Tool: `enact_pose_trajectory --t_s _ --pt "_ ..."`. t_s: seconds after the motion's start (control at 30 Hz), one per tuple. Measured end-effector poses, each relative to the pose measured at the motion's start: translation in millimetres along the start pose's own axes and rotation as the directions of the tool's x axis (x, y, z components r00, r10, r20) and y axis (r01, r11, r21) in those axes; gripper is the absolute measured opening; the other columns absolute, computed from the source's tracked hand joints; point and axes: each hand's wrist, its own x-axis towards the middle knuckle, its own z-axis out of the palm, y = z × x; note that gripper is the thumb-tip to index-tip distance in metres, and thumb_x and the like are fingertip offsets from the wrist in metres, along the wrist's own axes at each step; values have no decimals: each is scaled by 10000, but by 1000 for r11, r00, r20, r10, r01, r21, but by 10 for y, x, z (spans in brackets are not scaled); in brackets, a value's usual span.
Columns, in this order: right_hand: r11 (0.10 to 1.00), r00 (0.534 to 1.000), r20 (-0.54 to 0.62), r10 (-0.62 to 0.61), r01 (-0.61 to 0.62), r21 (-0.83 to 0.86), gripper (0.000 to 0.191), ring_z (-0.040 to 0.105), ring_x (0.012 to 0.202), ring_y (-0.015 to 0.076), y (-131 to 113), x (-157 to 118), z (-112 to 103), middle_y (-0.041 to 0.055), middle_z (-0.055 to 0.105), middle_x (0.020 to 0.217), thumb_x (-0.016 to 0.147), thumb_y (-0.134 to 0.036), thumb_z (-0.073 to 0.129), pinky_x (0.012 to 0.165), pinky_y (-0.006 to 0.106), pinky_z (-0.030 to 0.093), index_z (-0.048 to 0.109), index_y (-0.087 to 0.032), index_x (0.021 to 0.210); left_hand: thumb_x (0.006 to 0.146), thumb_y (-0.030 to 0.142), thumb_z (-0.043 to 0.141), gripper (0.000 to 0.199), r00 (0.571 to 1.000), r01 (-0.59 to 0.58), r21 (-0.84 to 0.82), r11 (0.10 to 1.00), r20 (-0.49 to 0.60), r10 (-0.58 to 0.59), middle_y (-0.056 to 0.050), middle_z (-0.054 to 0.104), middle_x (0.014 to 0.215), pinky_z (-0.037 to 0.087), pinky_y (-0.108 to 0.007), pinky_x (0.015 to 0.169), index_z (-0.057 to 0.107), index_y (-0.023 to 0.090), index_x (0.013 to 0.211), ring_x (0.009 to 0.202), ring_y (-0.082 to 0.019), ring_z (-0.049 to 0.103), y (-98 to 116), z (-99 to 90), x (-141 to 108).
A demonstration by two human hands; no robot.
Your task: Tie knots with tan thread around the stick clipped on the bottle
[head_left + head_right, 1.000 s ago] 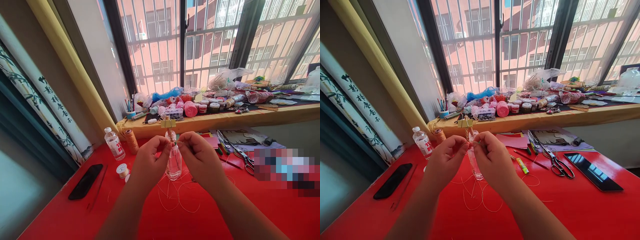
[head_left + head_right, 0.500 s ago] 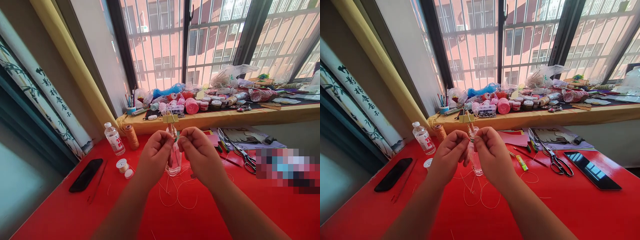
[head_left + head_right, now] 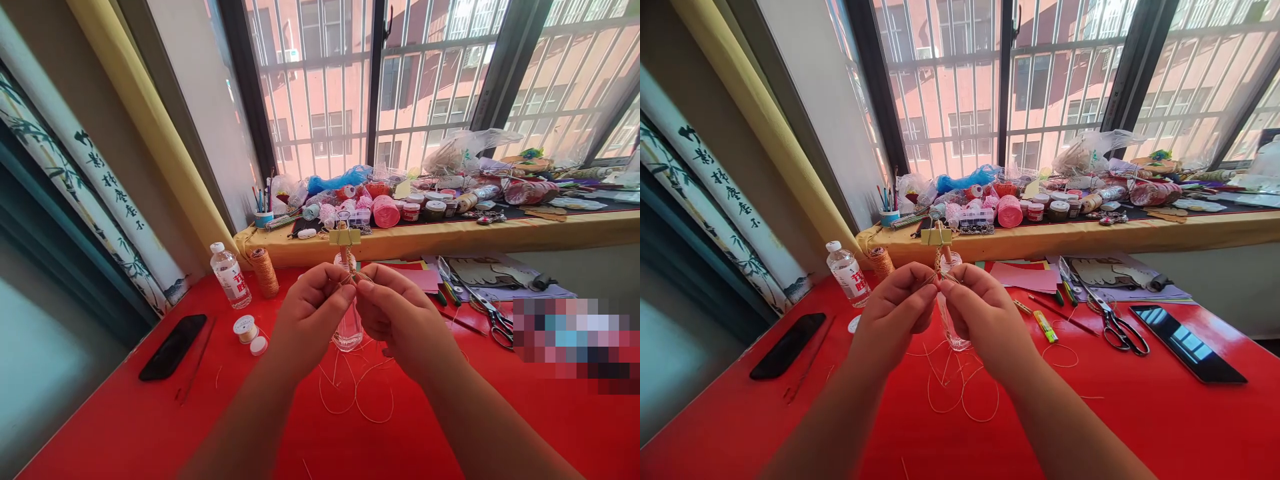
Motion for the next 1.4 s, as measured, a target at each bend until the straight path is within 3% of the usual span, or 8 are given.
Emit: enact_pose_trajectory --t_s 0.47,0.7,0.8,0.93,1.0,1.13,1.23,1.4 --pt "991 989 -71 -126 129 40 214 195 471 71 37 5 -37 -100 325 515 840 -289 730 416 195 181 599 -209 691 877 276 695 84 978 -122 87 989 -158 134 88 431 564 273 -202 455 663 220 824 489 -80 331 -16 -36 26" --pt "982 977 -101 -188 186 -34 189 240 472 78 86 13 -71 -90 335 530 873 -264 690 424 212 202 629 -210 702 900 236 666 83 906 -163 213 963 -354 232 63 526 627 319 -211 486 664 220 818 523 -83 395 -35 114 -44" --pt "976 969 -117 -217 214 -36 191 242 466 76 85 21 -82 -92 339 529 872 -263 689 423 216 195 618 -210 703 916 264 661 86 923 -160 224 961 -311 226 64 528 623 320 -212 477 658 223 841 514 -85 399 -43 80 -28" --pt "961 961 -92 -261 250 -116 208 285 473 78 55 38 -104 -81 396 552 881 -274 680 435 220 237 600 -209 700 894 217 662 82 964 -174 326 929 -139 229 75 458 573 308 -206 468 661 222 812 507 -89 380 -5 -69 8" --pt "929 948 -68 -309 286 -236 162 415 529 97 58 51 -120 -52 507 607 909 -299 675 493 226 346 663 -210 774 878 187 655 90 967 -203 392 897 -63 246 64 481 597 327 -206 481 668 218 794 530 -92 408 23 -133 14" --pt "849 910 -58 -410 357 -391 161 665 855 179 113 72 -124 13 718 849 970 -370 651 776 290 520 748 -242 966 927 243 617 148 974 -211 467 859 26 225 20 625 705 424 -226 567 714 214 819 637 -124 531 51 -173 27" --pt "878 923 -91 -374 322 -354 165 683 854 187 151 85 -97 19 747 869 949 -396 687 777 304 540 758 -247 947 967 319 604 219 973 -178 490 854 -43 228 5 660 744 467 -240 616 716 214 811 698 -144 585 37 -167 53" --pt "941 948 -107 -300 276 -195 124 662 761 155 168 101 -56 6 733 782 876 -354 779 722 281 547 776 -230 872 934 340 702 119 951 -137 382 914 -207 229 -3 759 910 544 -241 698 778 248 934 803 -152 677 -27 -150 89"
